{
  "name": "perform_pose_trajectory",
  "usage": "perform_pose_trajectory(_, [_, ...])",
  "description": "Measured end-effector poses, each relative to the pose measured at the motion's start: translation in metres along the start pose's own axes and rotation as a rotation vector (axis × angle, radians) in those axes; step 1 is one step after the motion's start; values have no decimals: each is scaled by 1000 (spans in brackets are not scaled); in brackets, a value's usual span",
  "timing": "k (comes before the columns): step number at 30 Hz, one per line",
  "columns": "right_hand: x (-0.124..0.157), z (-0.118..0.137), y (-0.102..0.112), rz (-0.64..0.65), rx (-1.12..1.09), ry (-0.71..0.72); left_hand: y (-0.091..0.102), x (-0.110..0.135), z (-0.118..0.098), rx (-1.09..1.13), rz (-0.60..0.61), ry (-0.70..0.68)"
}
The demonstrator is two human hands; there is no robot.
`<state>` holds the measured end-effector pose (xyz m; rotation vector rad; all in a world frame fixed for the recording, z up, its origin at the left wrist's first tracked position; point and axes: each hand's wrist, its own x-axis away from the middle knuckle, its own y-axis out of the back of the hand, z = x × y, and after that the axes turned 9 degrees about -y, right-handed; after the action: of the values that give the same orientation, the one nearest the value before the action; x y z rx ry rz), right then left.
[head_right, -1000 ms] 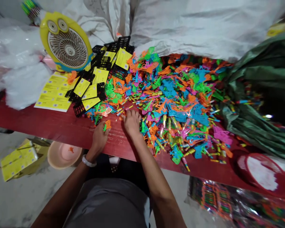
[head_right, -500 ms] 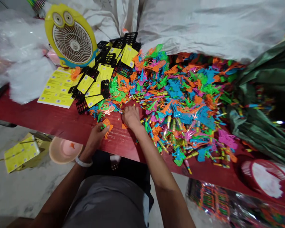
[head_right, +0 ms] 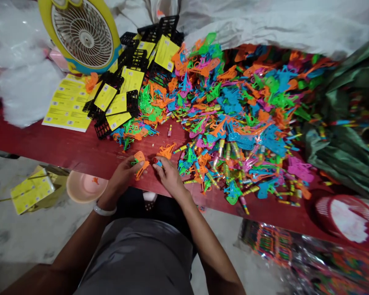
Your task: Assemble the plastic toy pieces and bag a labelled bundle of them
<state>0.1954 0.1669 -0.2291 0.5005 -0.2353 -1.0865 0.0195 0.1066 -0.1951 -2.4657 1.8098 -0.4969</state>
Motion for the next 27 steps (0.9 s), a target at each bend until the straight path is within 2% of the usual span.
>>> perform_pose_trajectory(3, [1,-5,-1,-24,-45,24,-2,2,1,-45,36,-11])
perform_pose_trajectory(6, [1,-8,0,21,-49,38,-1,3,4,-86,71,-30])
perform_pose_trajectory(12, [12,-9,-3,67,-58,-3,0,4,4,-102,24,-34])
perform_pose_trajectory(19, [17,-13,-5,116,-51,0,-1,4,2,-139,54,-8])
perform_pose_trajectory(23, [16,-12,7,225,-53,-42,1,-1,5,-239,100,-68])
perform_pose_trajectory(27, [12,-7,21,386,-75,-125,4,-3,6,-299,175,-33])
